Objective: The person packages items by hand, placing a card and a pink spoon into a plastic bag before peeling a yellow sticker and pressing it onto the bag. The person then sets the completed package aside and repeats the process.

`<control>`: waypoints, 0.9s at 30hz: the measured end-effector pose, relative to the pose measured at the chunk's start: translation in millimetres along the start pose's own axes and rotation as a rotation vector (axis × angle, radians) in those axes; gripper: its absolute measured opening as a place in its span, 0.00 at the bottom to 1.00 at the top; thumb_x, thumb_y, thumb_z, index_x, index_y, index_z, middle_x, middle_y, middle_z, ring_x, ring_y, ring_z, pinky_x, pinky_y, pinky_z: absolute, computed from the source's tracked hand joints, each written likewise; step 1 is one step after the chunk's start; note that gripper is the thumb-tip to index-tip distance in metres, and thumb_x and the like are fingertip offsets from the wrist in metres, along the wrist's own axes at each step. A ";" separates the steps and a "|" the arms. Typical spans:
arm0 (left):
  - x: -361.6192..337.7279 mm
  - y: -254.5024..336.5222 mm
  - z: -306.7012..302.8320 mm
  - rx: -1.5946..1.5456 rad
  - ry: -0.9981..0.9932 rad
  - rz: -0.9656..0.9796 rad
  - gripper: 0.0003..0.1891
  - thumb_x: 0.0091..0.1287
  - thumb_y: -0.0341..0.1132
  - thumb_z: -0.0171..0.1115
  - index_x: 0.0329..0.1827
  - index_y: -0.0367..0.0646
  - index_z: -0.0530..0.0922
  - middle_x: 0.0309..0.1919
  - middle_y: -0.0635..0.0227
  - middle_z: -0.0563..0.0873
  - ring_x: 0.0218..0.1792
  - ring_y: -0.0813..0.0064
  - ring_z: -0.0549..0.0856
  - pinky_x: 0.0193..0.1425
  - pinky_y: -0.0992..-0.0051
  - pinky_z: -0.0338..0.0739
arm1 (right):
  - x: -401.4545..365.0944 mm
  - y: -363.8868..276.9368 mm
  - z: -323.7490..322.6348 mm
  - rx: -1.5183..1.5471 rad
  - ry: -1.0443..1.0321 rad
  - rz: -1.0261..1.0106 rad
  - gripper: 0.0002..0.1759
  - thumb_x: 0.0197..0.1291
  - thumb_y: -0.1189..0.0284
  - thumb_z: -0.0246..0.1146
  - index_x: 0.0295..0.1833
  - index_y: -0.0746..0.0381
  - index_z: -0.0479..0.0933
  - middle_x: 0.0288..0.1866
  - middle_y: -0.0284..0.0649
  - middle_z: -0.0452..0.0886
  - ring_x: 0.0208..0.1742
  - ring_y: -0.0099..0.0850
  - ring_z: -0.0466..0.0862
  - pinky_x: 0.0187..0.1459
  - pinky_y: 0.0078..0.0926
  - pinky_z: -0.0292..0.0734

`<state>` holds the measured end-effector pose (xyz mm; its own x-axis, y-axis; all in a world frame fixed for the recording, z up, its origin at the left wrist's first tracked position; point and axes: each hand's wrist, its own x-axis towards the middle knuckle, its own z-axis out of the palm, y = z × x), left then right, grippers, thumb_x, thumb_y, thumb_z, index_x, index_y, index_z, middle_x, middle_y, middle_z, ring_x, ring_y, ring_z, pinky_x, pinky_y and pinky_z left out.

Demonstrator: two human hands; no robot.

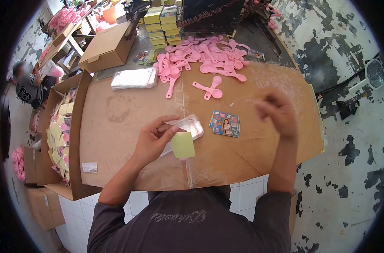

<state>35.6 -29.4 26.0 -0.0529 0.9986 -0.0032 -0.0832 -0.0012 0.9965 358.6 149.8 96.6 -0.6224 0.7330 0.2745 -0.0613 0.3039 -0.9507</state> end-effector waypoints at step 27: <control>6.1 -10.8 1.4 -0.109 0.092 0.039 0.18 0.78 0.31 0.65 0.66 0.30 0.80 0.49 0.55 0.92 0.50 0.76 0.90 0.55 0.74 0.86 | 15.5 46.1 135.7 0.045 -0.241 0.254 0.17 0.70 0.69 0.71 0.60 0.64 0.84 0.42 0.34 0.87 0.39 0.19 0.84 0.42 0.21 0.81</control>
<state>37.5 -23.2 15.4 -0.1488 0.9886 0.0231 -0.1867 -0.0510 0.9811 240.2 92.5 37.5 -0.7883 0.6152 -0.0081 0.0879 0.0996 -0.9911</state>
